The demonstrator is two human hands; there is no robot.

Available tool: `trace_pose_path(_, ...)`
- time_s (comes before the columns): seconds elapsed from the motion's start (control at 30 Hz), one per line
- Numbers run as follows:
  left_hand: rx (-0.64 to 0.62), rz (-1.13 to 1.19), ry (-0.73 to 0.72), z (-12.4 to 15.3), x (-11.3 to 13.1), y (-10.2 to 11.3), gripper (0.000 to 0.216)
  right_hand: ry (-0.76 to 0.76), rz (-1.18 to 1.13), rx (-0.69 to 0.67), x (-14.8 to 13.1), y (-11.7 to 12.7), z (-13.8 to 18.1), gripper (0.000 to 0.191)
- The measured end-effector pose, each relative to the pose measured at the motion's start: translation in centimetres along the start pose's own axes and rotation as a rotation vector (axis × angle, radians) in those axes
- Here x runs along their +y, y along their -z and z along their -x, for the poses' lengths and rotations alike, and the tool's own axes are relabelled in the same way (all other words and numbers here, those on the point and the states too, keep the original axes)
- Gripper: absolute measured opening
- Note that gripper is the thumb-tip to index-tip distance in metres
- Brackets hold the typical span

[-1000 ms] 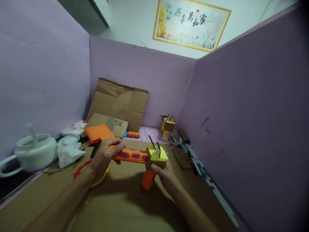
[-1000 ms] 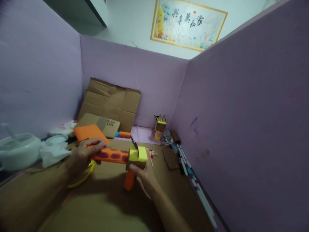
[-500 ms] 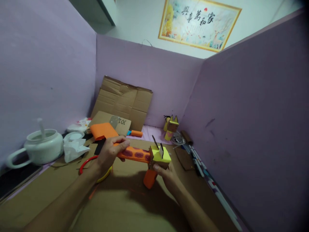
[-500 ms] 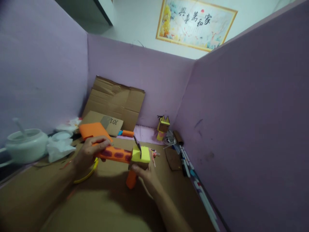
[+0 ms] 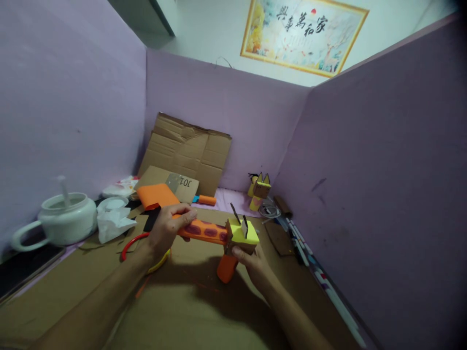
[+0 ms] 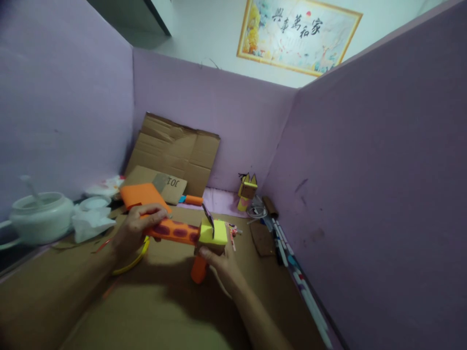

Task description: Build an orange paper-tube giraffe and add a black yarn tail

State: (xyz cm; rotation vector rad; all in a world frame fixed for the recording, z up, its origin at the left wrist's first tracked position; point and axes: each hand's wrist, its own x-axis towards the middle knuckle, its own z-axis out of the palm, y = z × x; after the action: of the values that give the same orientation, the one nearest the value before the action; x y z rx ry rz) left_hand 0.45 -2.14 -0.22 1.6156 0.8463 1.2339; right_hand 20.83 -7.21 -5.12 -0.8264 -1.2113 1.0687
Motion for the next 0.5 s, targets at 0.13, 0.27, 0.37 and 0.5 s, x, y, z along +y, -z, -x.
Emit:
trace_pose_path(0.13, 0.002, -0.006, 0.0, 0.02, 0.11, 0.0, 0.025, -0.006, 0.02, 0.007, -0.2, -0.14, 0.04, 0.047)
trace_pose_path(0.27, 0.0, -0.008, -0.009, 0.03, 0.24, -0.04, 0.021, -0.005, 0.022, 0.016, -0.4, -0.27, 0.1, 0.047)
trace_pose_path(0.37, 0.014, -0.022, -0.013, 0.06, 0.3, -0.05, 0.02, -0.005, 0.018, 0.024, -0.42, -0.29, 0.11, 0.048)
trace_pose_path(0.5, 0.028, -0.049, -0.033, 0.12, 0.35, -0.03, 0.023, -0.003, 0.0, 0.034, -0.31, -0.2, 0.13, 0.05)
